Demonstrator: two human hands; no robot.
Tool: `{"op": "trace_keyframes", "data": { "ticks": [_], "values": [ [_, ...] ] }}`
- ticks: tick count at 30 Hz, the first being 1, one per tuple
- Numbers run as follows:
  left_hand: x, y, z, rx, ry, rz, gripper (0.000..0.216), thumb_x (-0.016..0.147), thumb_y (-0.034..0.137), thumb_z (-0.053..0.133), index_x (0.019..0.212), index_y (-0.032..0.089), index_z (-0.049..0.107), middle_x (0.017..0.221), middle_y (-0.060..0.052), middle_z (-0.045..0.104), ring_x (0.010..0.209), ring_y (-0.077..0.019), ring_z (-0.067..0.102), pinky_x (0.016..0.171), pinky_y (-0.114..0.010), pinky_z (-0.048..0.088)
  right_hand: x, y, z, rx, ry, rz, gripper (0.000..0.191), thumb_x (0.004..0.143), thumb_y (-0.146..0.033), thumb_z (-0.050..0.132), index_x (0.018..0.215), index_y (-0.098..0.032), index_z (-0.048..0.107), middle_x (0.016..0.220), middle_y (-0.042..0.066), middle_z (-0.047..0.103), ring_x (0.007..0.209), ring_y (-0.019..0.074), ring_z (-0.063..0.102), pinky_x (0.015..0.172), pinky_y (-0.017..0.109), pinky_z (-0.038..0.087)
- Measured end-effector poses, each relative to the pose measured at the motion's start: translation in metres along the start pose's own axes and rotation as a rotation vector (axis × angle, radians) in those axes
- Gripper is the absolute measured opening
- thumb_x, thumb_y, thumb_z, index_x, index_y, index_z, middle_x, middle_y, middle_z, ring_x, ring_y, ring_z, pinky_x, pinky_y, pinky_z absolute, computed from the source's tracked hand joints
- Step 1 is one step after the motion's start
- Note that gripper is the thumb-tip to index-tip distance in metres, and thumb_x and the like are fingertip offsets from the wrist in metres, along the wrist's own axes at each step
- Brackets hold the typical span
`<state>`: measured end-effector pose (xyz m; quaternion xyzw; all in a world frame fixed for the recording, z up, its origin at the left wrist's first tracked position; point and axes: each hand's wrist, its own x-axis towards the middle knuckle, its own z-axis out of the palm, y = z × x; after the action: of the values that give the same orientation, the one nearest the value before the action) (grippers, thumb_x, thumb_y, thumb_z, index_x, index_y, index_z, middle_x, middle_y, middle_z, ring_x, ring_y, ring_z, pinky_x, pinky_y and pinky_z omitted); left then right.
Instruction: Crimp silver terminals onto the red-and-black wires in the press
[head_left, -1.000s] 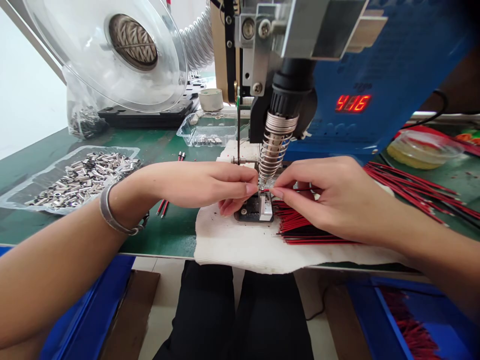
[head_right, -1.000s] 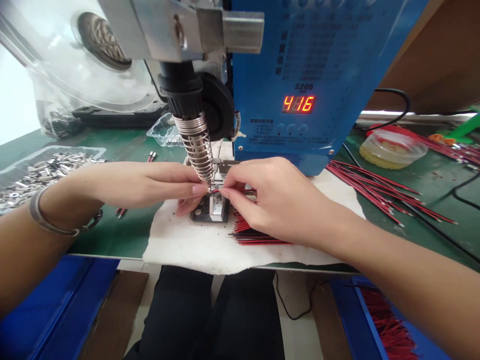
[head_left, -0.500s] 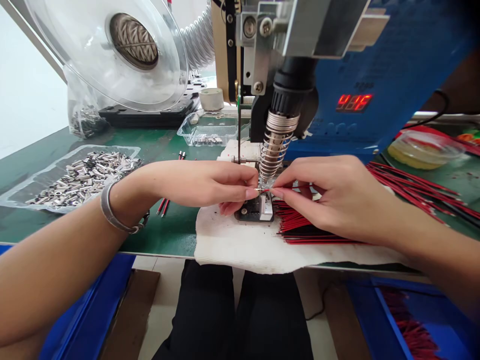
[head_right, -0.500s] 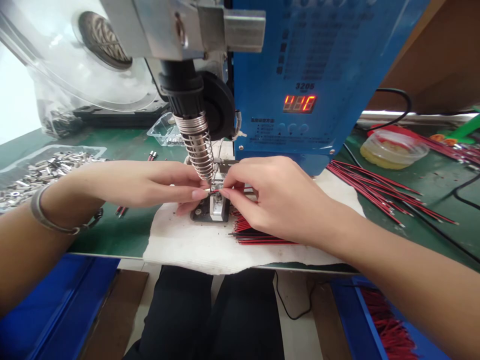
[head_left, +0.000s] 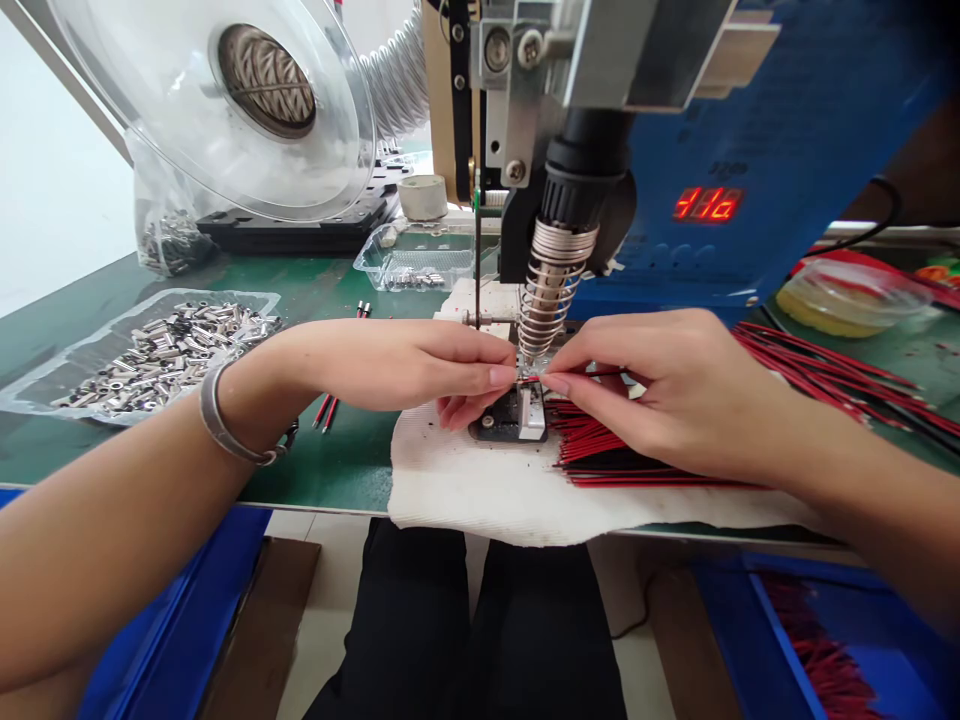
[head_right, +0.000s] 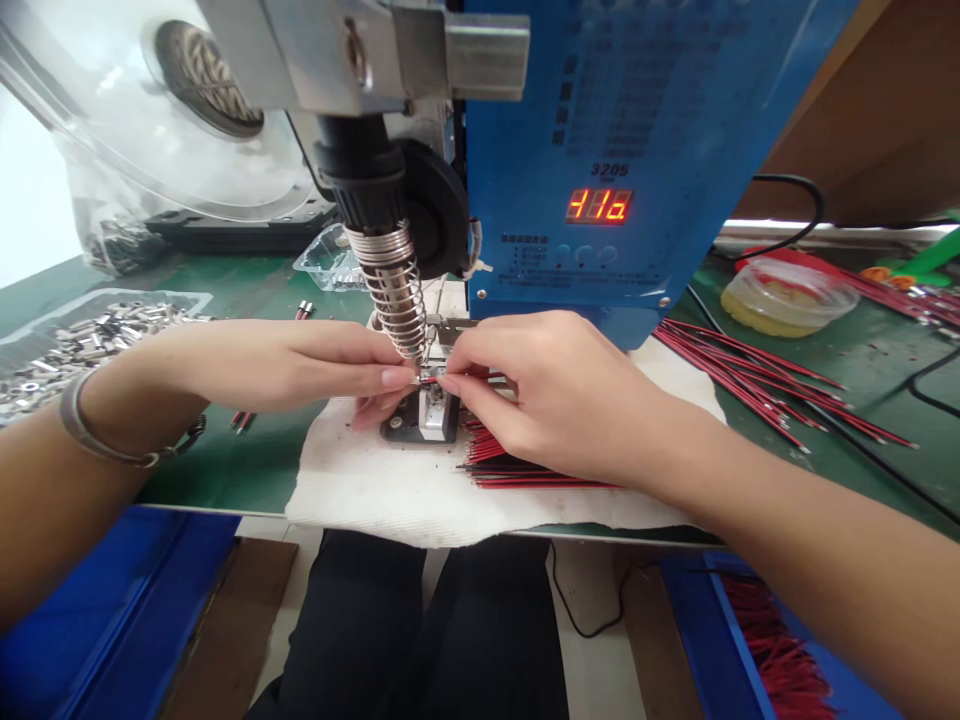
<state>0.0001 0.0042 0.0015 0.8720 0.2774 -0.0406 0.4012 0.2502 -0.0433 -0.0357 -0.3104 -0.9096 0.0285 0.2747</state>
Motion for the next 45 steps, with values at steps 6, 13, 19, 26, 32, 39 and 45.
{"op": "trace_keyframes", "data": {
  "ticks": [6, 13, 19, 26, 32, 39, 45],
  "values": [
    [-0.001, 0.001, 0.001, -0.021, 0.0, -0.008, 0.041, 0.112, 0.035, 0.043, 0.079, 0.02, 0.061, 0.078, -0.002, 0.065, 0.077, -0.0169, 0.062, 0.079, -0.027, 0.049, -0.001, 0.005, -0.001, 0.022, 0.003, -0.003, 0.013, 0.099, -0.022, 0.065, 0.097, -0.022, 0.077, 0.088, 0.003, 0.081, 0.073, 0.0197, 0.073, 0.067, 0.033, 0.052],
    [-0.002, -0.001, 0.001, -0.026, 0.015, -0.016, 0.04, 0.111, 0.037, 0.045, 0.08, 0.02, 0.062, 0.078, -0.002, 0.064, 0.075, -0.0164, 0.061, 0.077, -0.029, 0.049, -0.001, 0.004, -0.002, 0.027, 0.013, -0.015, 0.014, 0.098, -0.021, 0.064, 0.093, -0.025, 0.077, 0.085, 0.001, 0.08, 0.072, 0.0198, 0.073, 0.067, 0.033, 0.053],
    [-0.001, 0.0, 0.001, -0.023, 0.005, -0.006, 0.043, 0.113, 0.038, 0.041, 0.079, 0.02, 0.061, 0.078, -0.002, 0.064, 0.075, -0.0161, 0.061, 0.077, -0.029, 0.049, 0.0, 0.004, -0.001, 0.036, 0.003, -0.021, 0.015, 0.099, -0.021, 0.063, 0.095, -0.025, 0.077, 0.09, 0.002, 0.082, 0.076, 0.021, 0.074, 0.069, 0.034, 0.055],
    [0.001, 0.002, 0.001, -0.057, -0.029, -0.021, 0.041, 0.114, 0.035, 0.038, 0.082, 0.02, 0.06, 0.079, -0.002, 0.062, 0.076, -0.016, 0.06, 0.08, -0.027, 0.049, -0.001, 0.005, -0.002, 0.054, -0.004, -0.057, 0.018, 0.1, -0.018, 0.062, 0.097, -0.022, 0.079, 0.09, 0.003, 0.082, 0.074, 0.0194, 0.074, 0.067, 0.033, 0.055],
    [-0.001, 0.004, 0.0, -0.032, -0.025, -0.011, 0.037, 0.111, 0.03, 0.045, 0.078, 0.02, 0.058, 0.076, -0.001, 0.061, 0.073, -0.0158, 0.058, 0.075, -0.025, 0.046, -0.001, 0.007, -0.003, 0.03, 0.01, -0.065, 0.021, 0.1, -0.018, 0.061, 0.098, -0.025, 0.08, 0.093, 0.003, 0.083, 0.073, 0.0198, 0.075, 0.067, 0.033, 0.054],
    [0.0, 0.003, 0.0, -0.006, -0.012, -0.002, 0.035, 0.109, 0.029, 0.048, 0.078, 0.02, 0.059, 0.076, -0.001, 0.063, 0.072, -0.0159, 0.058, 0.074, -0.025, 0.047, -0.001, 0.01, -0.003, 0.102, 0.002, -0.11, 0.019, 0.099, -0.012, 0.062, 0.099, -0.018, 0.081, 0.088, 0.004, 0.08, 0.072, 0.0163, 0.071, 0.068, 0.029, 0.054],
    [-0.001, 0.002, 0.0, 0.017, -0.008, 0.001, 0.036, 0.11, 0.03, 0.047, 0.078, 0.02, 0.06, 0.075, 0.0, 0.063, 0.072, -0.0155, 0.06, 0.074, -0.024, 0.048, -0.002, 0.014, -0.002, 0.105, 0.025, -0.169, 0.016, 0.101, -0.013, 0.064, 0.099, -0.014, 0.081, 0.085, 0.005, 0.079, 0.069, 0.0145, 0.068, 0.065, 0.028, 0.052]
  ]
}}
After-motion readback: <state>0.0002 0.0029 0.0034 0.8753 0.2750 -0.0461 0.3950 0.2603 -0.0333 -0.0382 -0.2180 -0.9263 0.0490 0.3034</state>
